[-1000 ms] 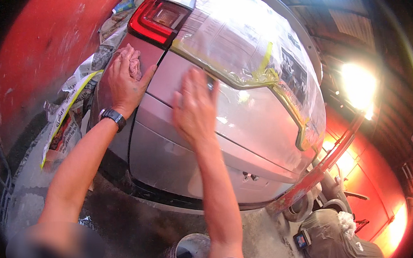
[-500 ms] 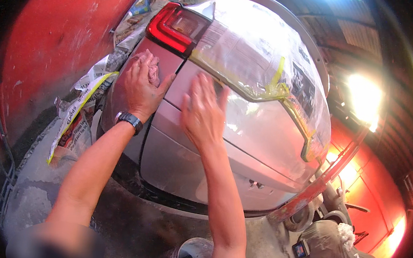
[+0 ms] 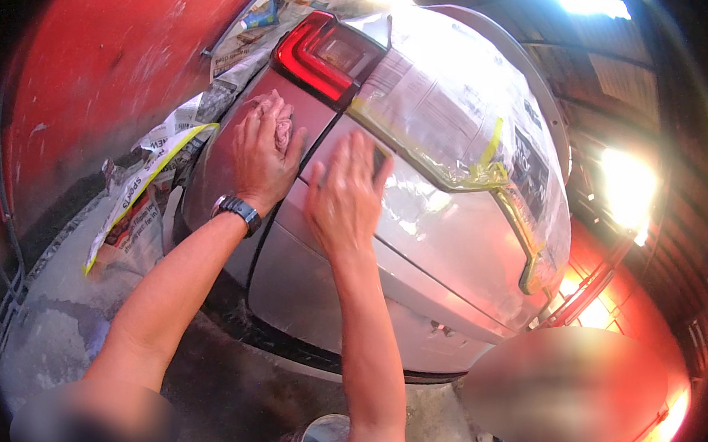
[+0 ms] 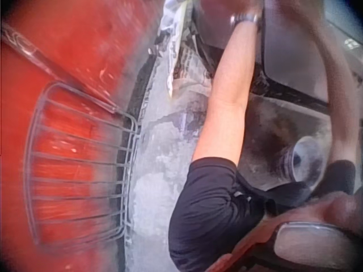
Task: The person uses a sanding block to rub the rear bumper of a silver car. They repeatedly dip the block into a bucket of water and continue sanding the surface in circular and back-and-forth motions. The car's rear window and taillights are masked with plastic and tape.
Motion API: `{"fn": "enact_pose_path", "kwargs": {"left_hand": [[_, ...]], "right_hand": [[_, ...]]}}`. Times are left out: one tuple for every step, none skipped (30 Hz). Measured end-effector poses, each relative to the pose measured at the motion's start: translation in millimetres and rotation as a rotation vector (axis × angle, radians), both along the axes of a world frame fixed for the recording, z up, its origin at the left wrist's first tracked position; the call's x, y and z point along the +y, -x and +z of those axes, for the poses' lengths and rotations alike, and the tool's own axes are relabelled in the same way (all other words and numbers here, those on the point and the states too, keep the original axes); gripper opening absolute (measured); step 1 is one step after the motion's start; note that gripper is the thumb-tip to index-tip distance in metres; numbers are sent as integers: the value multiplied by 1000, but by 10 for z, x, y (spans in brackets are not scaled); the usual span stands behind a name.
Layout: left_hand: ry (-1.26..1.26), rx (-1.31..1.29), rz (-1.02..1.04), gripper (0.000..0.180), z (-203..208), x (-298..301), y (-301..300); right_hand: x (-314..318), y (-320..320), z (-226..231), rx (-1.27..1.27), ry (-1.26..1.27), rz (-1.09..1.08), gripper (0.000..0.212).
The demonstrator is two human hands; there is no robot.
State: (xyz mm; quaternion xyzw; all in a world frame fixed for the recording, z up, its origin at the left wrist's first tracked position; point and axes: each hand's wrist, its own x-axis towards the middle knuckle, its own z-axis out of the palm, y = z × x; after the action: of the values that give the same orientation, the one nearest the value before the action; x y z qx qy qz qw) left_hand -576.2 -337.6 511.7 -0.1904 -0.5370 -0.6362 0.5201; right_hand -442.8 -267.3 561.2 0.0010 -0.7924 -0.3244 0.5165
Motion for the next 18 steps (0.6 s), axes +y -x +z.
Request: {"fn": "enact_pose_path", "kwargs": {"left_hand": [[7, -1, -8, 62, -6, 10, -18], [14, -1, -17, 61, -13, 19, -38], [16, -4, -10, 61, -27, -10, 8], [22, -5, -5, 60, -43, -23, 45], [28, -6, -1, 59, -59, -29, 75], [28, -8, -3, 59, -53, -20, 60], [19, -3, -1, 58, -44, -17, 55], [12, 3, 1, 58, -31, -14, 56], [16, 11, -7, 58, -33, 8, 36], [11, 5, 12, 58, -15, 31, 18], [14, 7, -2, 58, -20, 38, 9], [14, 7, -2, 58, -42, 27, 61], [10, 11, -14, 58, -45, 40, 70], [4, 9, 4, 58, -46, 15, 105], [-10, 10, 10, 58, -29, 8, 97], [-22, 4, 20, 58, -37, -11, 99], [-22, 0, 16, 58, -21, -1, 76], [-18, -1, 12, 57, -8, 34, 50]], "right_hand": [[-41, 56, 60, -33, -8, 6, 54], [-81, 91, 109, -66, -16, 12, 55], [-146, 162, 128, -101, -28, 33, 56], [-141, 91, 129, -120, 8, 46, 57], [-95, 41, 62, -83, 1, 23, 57], [-44, -41, -2, -47, -12, -6, 57], [-9, -67, -39, -12, -24, -35, 56], [2, 31, -52, 1, -29, -67, 56], [-42, 94, -12, -20, -22, -60, 56], [-137, 135, 72, -40, -14, -55, 56], [-187, 129, 105, -59, -5, -51, 56], [-145, 74, 121, -111, 12, -12, 54], [-55, -87, 110, -94, 50, -27, 54], [55, -258, 69, -76, 81, -28, 54], [180, -494, 52, -55, 105, -40, 53], [363, -800, 13, -25, 213, -9, 54], [515, -1025, -21, 14, 324, 14, 55], [604, -1025, -64, 40, 284, 20, 56]]}}
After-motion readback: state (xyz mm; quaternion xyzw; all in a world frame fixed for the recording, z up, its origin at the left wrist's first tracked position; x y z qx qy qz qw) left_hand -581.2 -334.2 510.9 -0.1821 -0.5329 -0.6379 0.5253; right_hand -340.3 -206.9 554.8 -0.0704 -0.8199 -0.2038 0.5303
